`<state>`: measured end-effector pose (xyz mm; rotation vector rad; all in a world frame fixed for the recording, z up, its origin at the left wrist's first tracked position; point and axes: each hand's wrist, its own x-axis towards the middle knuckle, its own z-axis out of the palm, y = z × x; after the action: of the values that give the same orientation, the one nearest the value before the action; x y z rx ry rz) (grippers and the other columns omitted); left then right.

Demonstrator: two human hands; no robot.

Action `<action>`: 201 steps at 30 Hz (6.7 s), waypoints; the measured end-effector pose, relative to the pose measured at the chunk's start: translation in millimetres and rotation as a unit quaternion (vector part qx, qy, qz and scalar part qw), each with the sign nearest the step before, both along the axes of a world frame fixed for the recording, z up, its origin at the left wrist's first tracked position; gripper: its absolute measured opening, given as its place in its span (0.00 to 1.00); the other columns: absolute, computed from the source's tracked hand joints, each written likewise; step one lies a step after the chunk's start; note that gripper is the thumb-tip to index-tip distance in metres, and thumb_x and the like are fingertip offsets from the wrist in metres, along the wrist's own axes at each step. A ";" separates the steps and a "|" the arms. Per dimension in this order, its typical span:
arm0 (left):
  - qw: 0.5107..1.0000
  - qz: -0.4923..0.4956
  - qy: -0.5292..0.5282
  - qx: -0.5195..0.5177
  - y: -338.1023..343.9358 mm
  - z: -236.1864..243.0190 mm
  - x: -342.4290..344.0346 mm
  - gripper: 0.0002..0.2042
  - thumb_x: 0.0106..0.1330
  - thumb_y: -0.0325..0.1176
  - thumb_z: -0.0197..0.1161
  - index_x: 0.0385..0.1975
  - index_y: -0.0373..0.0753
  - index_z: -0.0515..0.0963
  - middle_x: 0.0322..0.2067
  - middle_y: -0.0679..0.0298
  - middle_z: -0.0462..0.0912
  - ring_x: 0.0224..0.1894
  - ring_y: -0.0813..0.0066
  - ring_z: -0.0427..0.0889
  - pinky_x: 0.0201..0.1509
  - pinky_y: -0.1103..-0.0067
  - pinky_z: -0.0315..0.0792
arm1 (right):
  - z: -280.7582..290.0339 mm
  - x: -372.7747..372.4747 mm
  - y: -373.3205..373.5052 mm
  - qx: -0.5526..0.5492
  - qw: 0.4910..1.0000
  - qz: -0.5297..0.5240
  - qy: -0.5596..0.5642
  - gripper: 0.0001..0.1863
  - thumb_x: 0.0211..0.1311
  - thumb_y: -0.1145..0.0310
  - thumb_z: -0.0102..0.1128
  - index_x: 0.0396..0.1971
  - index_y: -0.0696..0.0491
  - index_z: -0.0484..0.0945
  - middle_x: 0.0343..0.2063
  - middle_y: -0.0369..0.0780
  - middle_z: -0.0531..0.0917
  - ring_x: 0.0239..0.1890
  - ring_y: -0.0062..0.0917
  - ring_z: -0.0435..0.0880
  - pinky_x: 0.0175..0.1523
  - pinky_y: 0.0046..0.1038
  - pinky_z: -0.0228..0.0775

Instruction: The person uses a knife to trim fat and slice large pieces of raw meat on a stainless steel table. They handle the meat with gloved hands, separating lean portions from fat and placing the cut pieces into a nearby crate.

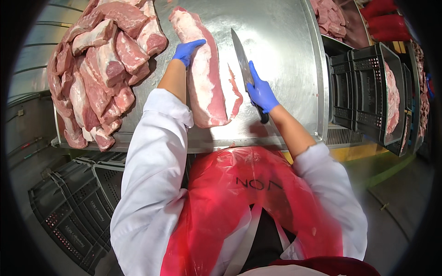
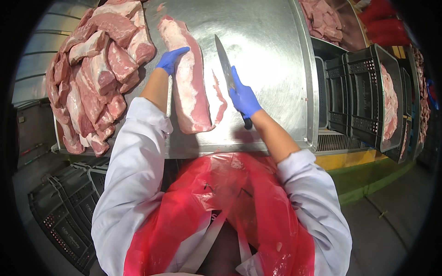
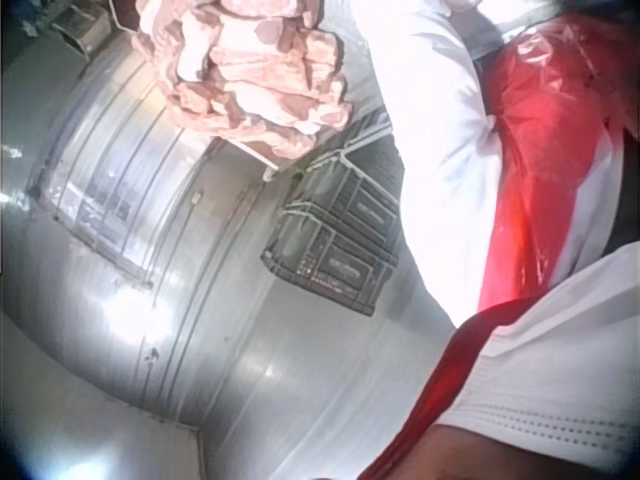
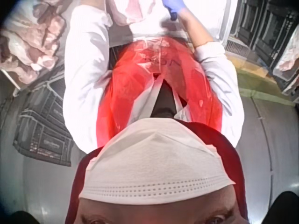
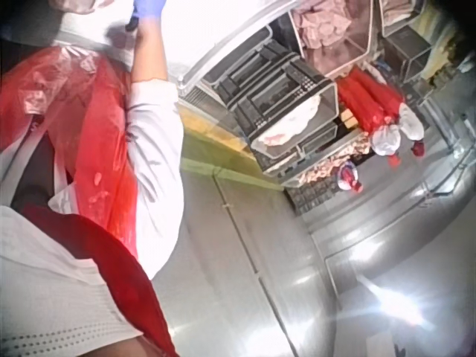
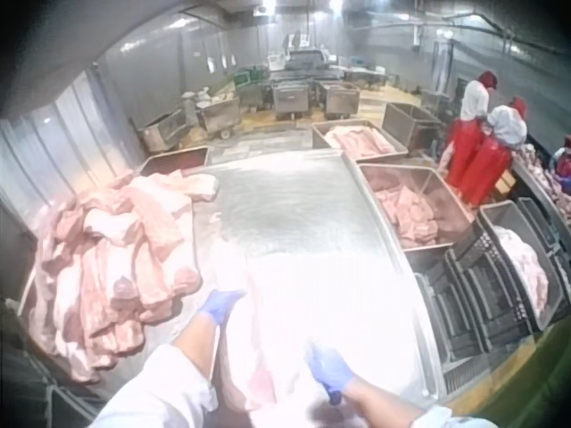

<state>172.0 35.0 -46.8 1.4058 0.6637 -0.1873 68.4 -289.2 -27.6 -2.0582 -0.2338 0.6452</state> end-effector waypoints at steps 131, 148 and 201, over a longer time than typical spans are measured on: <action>0.530 -0.216 0.070 0.817 18.8 222.3 -475.2 0.07 0.66 0.33 0.60 0.33 0.36 0.79 0.36 0.55 0.82 0.40 0.50 0.79 0.49 0.61 0.72 | 62.9 -84.4 -275.3 0.169 0.969 -0.060 0.167 0.42 0.68 0.77 0.52 0.78 0.35 0.48 0.25 0.35 0.78 0.21 0.15 0.74 0.25 0.20 0.71; 0.711 -0.213 0.061 0.667 -73.9 11.1 79.4 0.52 0.40 0.54 0.79 0.69 0.41 0.63 0.62 0.43 0.71 0.62 0.46 0.76 0.63 0.63 0.74 | 100.3 -142.4 -308.0 0.079 0.971 -0.200 0.105 0.42 0.66 0.77 0.54 0.78 0.42 0.49 0.27 0.36 0.81 0.24 0.14 0.74 0.29 0.23 0.73; 0.794 -0.349 -0.199 0.457 -355.3 64.6 0.8 0.11 0.58 0.35 0.69 0.28 0.31 0.81 0.23 0.58 0.85 0.26 0.74 0.83 0.32 0.76 0.76 | 27.7 41.7 -217.2 0.012 0.999 -0.049 0.003 0.39 0.69 0.65 0.49 0.77 0.28 0.49 0.24 0.43 0.79 0.18 0.25 0.76 0.26 0.27 0.77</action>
<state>172.8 -320.3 17.9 2.5106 -0.2282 -0.1365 110.0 -506.4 0.1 -2.0316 -0.1355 0.5849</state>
